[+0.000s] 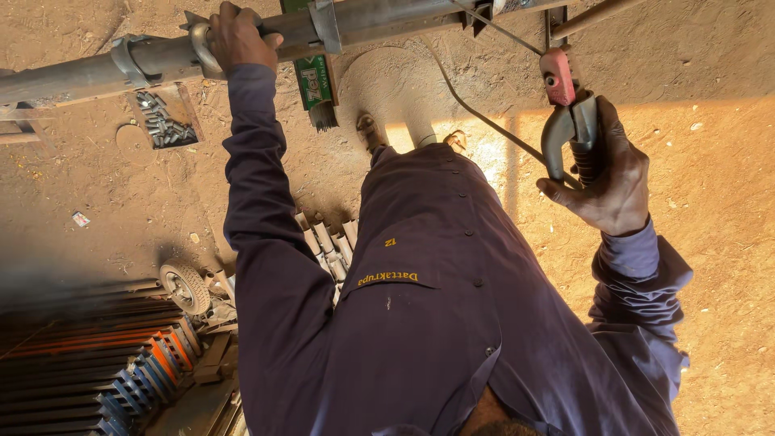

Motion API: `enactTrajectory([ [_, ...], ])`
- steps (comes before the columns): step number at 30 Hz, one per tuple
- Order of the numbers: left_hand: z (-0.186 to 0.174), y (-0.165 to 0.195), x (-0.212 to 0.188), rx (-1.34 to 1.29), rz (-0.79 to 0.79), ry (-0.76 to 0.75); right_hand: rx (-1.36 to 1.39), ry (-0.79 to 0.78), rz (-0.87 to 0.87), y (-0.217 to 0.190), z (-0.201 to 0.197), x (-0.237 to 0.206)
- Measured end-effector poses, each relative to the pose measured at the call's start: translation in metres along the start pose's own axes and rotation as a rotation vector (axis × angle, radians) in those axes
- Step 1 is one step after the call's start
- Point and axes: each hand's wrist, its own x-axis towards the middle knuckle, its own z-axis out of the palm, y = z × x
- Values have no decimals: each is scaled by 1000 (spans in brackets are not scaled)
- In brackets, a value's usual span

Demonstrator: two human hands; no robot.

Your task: The person welds metal pipes using a welding torch, creating sparks and smoke. They adjust the pipe's position and continue welding at different points along the pipe.

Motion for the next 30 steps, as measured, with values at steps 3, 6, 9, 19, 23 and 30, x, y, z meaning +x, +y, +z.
enactTrajectory([
  [3, 0, 3, 0, -21, -91, -70, -19, -9, -17, 4, 4, 3],
  [6, 0, 4, 1, -8, -73, -39, -58, -18, -34, 6, 7, 6],
  [9, 0, 4, 2, -5, -91, -47, -84, -15, -63, 5, 8, 6],
  [19, 7, -2, 0, -17, -79, -48, -58, -26, -60, -1, 7, 8],
  [23, 6, -1, 2, 41, -48, -23, -58, -30, -55, -1, 7, 8],
  [30, -3, 6, 3, -18, -94, -77, -50, -36, -39, 4, 9, 9],
])
